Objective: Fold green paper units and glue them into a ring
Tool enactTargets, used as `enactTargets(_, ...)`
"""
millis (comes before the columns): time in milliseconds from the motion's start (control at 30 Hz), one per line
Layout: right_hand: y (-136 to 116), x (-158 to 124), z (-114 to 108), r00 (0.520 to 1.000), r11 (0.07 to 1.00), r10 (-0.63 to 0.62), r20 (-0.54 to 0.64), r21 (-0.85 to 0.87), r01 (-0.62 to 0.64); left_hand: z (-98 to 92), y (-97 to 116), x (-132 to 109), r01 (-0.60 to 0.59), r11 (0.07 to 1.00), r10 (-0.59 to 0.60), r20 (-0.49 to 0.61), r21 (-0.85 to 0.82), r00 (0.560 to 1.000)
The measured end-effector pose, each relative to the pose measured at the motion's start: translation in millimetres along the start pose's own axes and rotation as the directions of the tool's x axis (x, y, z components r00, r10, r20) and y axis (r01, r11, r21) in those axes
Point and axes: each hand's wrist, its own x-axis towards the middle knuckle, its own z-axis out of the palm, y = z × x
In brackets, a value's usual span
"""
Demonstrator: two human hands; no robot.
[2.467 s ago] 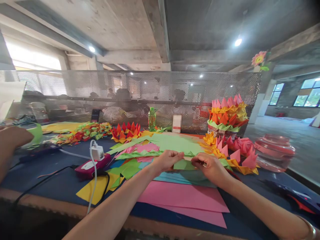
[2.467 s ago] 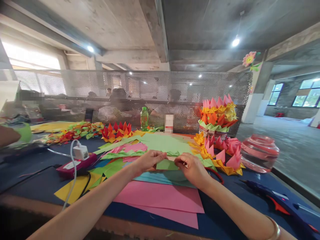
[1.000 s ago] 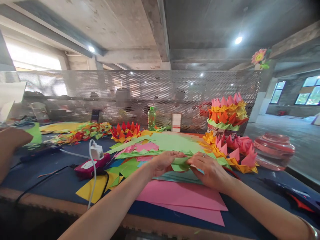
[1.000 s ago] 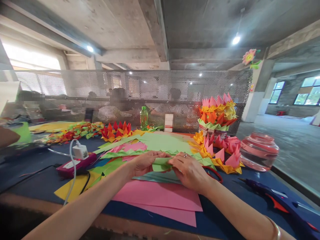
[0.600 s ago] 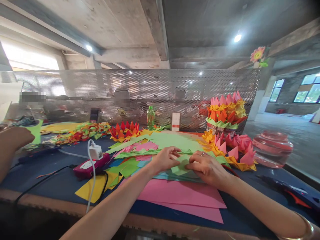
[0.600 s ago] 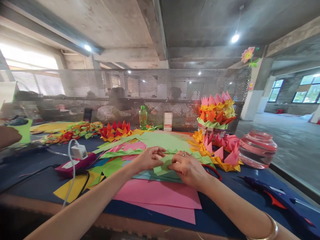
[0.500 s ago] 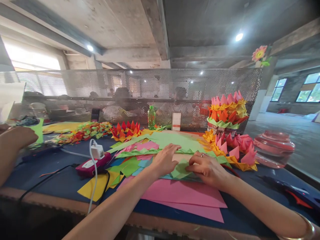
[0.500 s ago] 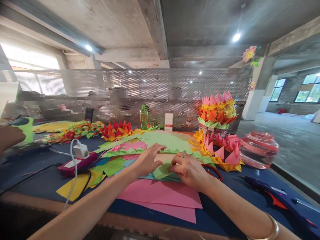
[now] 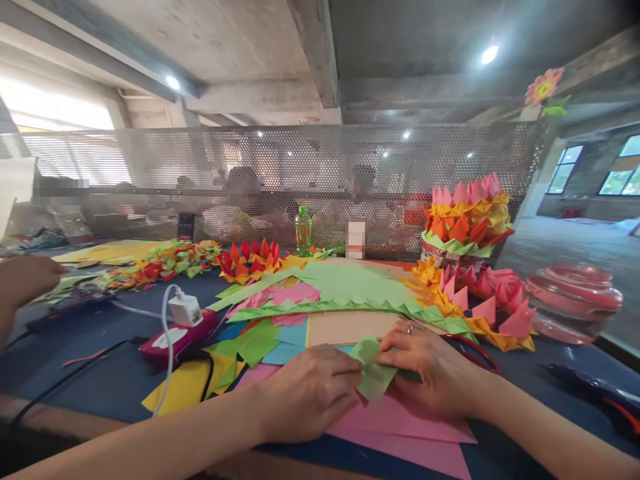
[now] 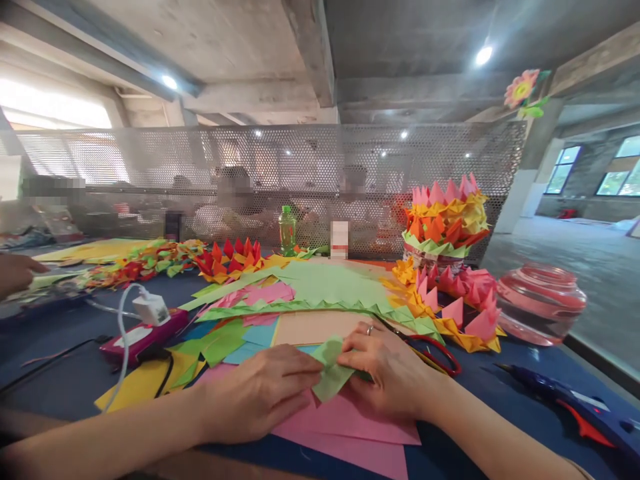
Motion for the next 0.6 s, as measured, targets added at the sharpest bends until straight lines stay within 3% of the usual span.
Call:
enactTargets(200,-18.0,5.4,4.0,0.991,0.988,0.087,0.099,0.121,-0.099,0.9,2.9,-0.3,-0.093,0.993,0.098,-0.068,0.071,0.993)
enactTargets(300,-24.8,6.8,12.6,0.99,0.982,0.104,0.092,0.15,-0.117,1.9,2.8,1.6,-0.112,0.987,0.121,-0.071,0.116,0.99)
enactTargets(600,-36.9,0.5,28.9,0.981,0.956,0.187,0.051,0.222,-0.193,3.2,3.8,-0.8,0.016,0.999,-0.013,-0.106,0.027,0.994)
